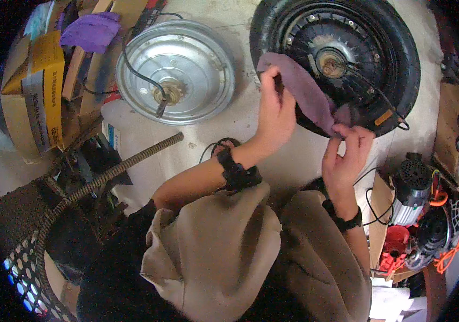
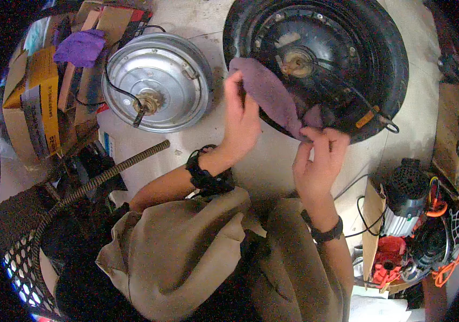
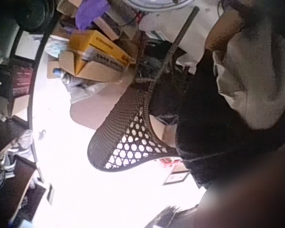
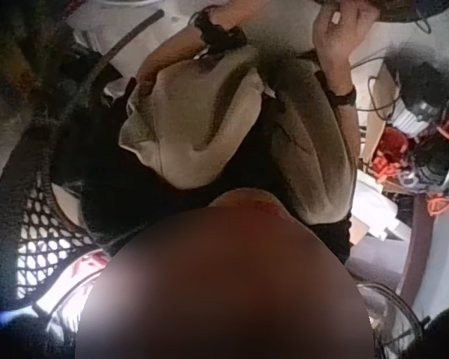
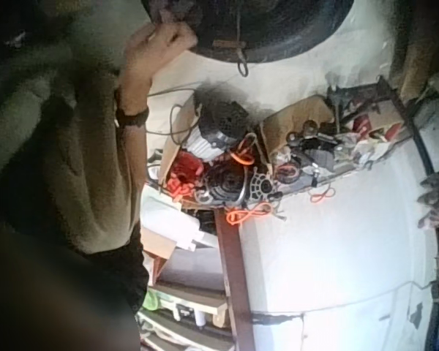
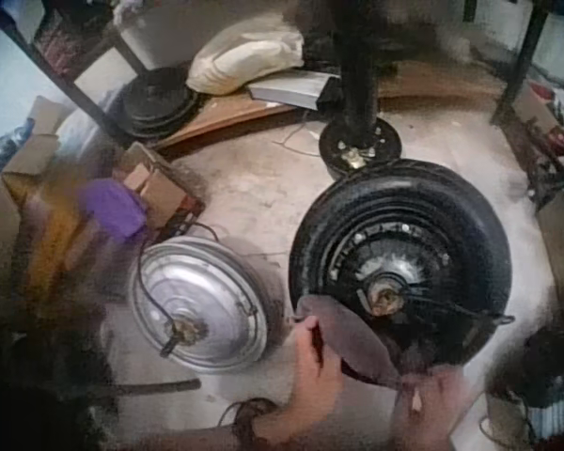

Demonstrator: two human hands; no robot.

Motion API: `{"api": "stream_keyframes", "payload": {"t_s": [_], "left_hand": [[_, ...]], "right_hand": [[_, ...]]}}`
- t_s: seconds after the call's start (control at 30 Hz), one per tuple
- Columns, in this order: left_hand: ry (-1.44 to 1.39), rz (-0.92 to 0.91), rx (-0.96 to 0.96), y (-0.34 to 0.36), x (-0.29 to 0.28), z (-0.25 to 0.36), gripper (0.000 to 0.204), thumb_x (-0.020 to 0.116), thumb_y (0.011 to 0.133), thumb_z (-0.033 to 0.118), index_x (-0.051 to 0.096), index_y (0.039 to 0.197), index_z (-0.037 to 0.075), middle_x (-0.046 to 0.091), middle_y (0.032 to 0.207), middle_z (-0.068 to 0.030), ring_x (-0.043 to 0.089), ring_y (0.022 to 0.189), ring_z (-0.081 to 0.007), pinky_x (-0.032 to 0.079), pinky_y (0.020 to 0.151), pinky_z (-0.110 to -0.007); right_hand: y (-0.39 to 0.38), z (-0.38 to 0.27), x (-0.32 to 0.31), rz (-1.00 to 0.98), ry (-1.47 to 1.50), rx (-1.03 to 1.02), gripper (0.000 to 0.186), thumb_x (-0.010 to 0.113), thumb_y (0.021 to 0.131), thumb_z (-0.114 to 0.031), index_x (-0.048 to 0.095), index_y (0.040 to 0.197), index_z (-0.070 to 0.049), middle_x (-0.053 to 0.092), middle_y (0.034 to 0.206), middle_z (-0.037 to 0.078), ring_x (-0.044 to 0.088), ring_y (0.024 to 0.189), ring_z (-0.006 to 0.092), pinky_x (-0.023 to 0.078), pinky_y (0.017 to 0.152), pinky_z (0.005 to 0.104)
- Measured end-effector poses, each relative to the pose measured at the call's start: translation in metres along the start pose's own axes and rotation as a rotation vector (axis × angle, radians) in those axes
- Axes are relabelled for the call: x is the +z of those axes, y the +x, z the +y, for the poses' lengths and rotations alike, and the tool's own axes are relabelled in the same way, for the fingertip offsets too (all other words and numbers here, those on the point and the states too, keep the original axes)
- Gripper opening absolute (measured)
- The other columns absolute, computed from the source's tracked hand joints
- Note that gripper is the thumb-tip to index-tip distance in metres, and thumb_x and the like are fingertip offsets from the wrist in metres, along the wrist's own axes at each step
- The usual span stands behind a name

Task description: The person wipes the interior and exterior surfaces of a black motor housing and a silver metal lid with a purple cloth. They repeatedly rub and fold the cloth to clean different areas of the components.

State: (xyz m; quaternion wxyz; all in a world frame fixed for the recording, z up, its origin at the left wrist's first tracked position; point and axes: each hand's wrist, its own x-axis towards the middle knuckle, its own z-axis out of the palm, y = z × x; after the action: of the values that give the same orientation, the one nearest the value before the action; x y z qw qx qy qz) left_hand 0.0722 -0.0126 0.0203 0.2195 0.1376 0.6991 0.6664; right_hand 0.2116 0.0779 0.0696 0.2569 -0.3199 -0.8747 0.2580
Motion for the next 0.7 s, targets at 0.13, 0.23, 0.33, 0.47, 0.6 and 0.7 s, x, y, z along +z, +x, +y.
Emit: {"api": "stream_keyframes", "payload": {"t_s": [0.13,0.23,0.33,0.47,0.6,0.7], "left_hand": [[0.148,-0.017,0.163,0.019,0.012,-0.005,0.041,0.044,0.095,0.003,0.038,0.135,-0.005,0.047,0.131,-0.02,0.044,0.125,-0.0285,0.034,0.107,-0.036],[0.295,-0.064,0.266,0.054,-0.004,0.0,0.053,0.05,0.092,0.008,0.034,0.139,-0.01,0.04,0.142,-0.0299,0.039,0.133,-0.0427,0.03,0.112,-0.042],[0.344,-0.038,0.452,0.072,0.005,0.007,0.044,0.056,0.091,0.011,0.048,0.128,-0.01,0.051,0.132,-0.0281,0.05,0.122,-0.0426,0.039,0.105,-0.041],[0.246,-0.081,0.339,0.098,-0.003,0.005,0.028,0.059,0.089,0.009,0.062,0.113,-0.004,0.064,0.112,-0.0239,0.064,0.099,-0.0391,0.05,0.086,-0.038],[0.403,-0.005,0.356,0.091,-0.008,0.01,0.022,0.061,0.086,0.006,0.067,0.105,-0.002,0.068,0.097,-0.0224,0.068,0.087,-0.036,0.052,0.077,-0.036],[0.502,-0.076,0.236,0.102,-0.02,0.03,0.015,0.065,0.08,0.004,0.071,0.093,0.001,0.068,0.072,-0.0176,0.068,0.063,-0.0158,0.051,0.062,-0.031]], "right_hand": [[-0.003,-0.009,0.014,-0.198,0.197,0.116,0.026,0.061,0.076,0.009,0.063,0.099,-0.004,0.052,0.084,0.011,0.055,0.077,0.025,0.047,0.066,0.0349],[0.003,-0.02,0.037,-0.308,0.327,0.202,0.024,0.064,0.079,0.006,0.058,0.101,-0.002,0.051,0.078,0.01,0.053,0.064,0.0221,0.046,0.061,0.0337],[0.016,-0.026,0.039,-0.301,0.444,0.325,0.021,0.064,0.08,0.006,0.057,0.099,-0.001,0.05,0.077,0.01,0.051,0.065,0.0215,0.046,0.061,0.0338],[0.02,-0.017,0.045,-0.265,0.475,0.323,0.018,0.064,0.082,0.004,0.057,0.099,0.0,0.049,0.076,0.01,0.05,0.064,0.0192,0.045,0.058,0.0322],[0.013,-0.013,0.044,-0.296,0.468,0.322,0.013,0.059,0.089,0.008,0.053,0.1,0.003,0.044,0.078,0.002,0.052,0.068,0.0057,0.055,0.069,0.0221],[0.01,-0.011,0.046,-0.258,0.505,0.318,0.016,0.064,0.083,0.004,0.058,0.098,0.0,0.049,0.076,0.008,0.049,0.064,0.0156,0.046,0.054,0.0285]]}}
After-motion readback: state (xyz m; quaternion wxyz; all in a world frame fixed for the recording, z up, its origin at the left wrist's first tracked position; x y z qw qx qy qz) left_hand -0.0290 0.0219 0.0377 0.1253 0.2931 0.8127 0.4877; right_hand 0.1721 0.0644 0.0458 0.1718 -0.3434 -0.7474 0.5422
